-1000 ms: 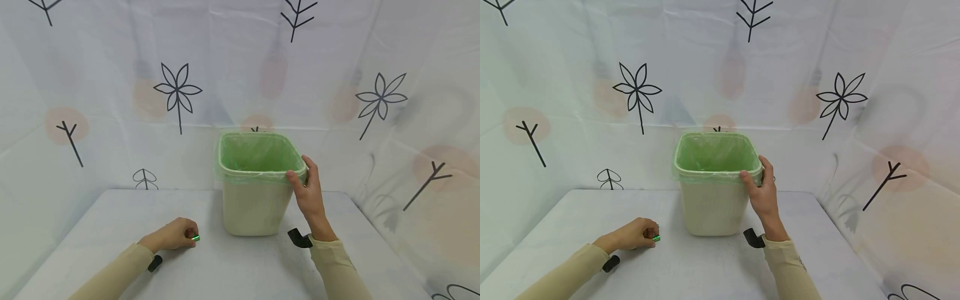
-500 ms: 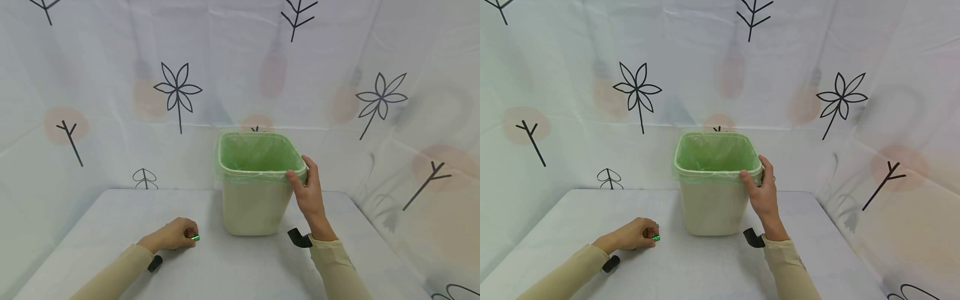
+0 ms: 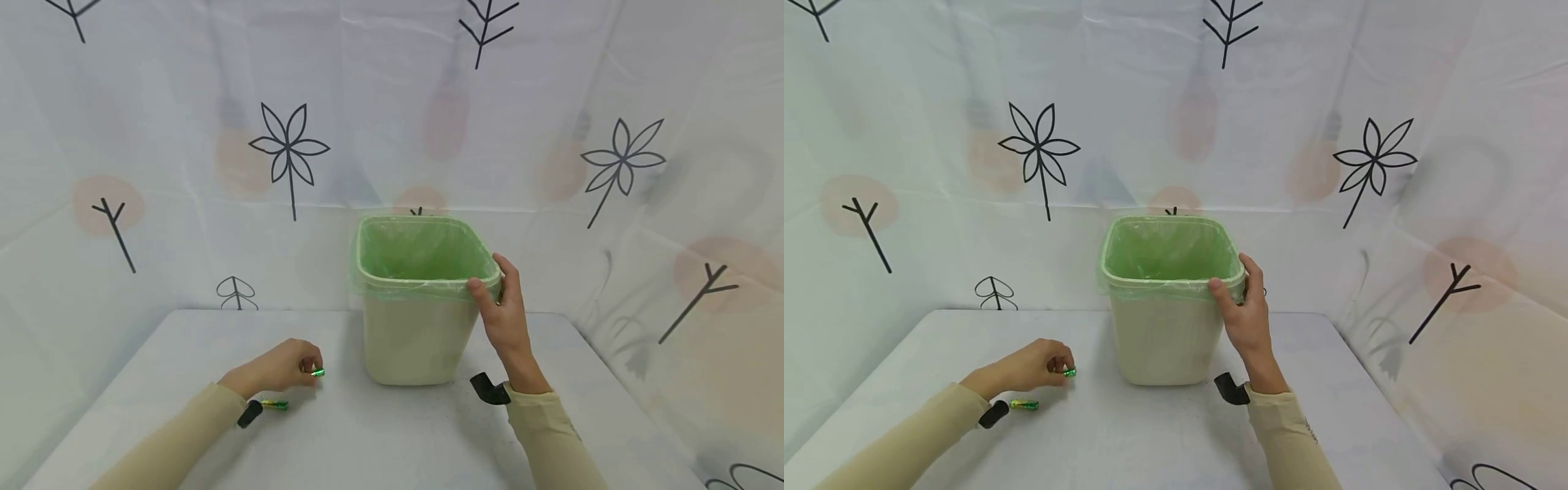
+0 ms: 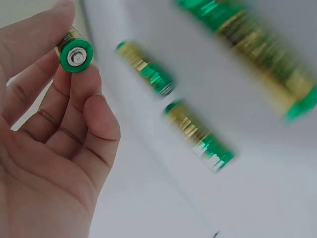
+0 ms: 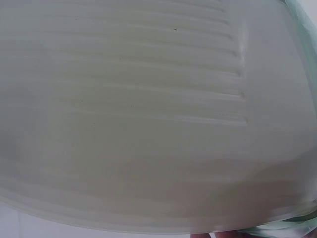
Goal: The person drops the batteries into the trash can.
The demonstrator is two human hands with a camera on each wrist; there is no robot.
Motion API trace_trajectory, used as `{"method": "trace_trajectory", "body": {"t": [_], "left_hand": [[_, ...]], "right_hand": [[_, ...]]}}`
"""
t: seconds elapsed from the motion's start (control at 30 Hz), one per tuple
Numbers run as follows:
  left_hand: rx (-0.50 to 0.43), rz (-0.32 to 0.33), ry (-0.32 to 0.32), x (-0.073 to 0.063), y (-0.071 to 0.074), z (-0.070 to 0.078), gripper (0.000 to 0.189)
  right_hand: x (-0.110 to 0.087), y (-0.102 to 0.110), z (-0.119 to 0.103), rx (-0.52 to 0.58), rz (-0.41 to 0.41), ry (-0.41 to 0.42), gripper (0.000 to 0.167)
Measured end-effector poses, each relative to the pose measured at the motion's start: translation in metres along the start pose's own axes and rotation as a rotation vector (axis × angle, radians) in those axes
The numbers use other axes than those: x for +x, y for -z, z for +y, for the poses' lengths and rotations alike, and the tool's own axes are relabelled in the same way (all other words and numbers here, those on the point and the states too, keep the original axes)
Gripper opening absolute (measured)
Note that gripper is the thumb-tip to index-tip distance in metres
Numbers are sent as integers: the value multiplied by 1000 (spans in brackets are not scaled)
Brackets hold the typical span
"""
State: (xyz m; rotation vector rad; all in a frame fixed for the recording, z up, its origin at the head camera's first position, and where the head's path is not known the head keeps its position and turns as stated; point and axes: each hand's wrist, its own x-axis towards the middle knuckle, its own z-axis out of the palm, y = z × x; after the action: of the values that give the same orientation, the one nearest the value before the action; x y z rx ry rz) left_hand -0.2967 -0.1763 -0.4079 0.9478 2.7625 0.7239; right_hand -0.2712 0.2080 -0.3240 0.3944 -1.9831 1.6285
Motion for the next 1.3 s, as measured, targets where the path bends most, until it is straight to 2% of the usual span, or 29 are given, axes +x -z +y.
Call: {"method": "trace_trajectory", "body": {"t": [0.27,0.47,0.6,0.9,1.1,1.2,1.3], "left_hand": [[73,53,2,9,51,19,16],[170,133,-70,18,90,42,19],[212,161,-101,27,111,56,20],[171,199,-67,49,151,79,17],[122,276,-54,65,178,100,17],[101,298,-72,73,185,113,17],[104,295,-106,83,186,124,16]], "right_hand": [[2,-3,1,-2,16,-2,61],[2,-3,1,17,22,11,60],[2,-3,1,26,23,7,60],[1,-3,3,25,21,6,59],[2,-2,4,19,29,16,60],[3,-2,4,14,34,18,60],[3,-2,5,9,30,13,60]]}}
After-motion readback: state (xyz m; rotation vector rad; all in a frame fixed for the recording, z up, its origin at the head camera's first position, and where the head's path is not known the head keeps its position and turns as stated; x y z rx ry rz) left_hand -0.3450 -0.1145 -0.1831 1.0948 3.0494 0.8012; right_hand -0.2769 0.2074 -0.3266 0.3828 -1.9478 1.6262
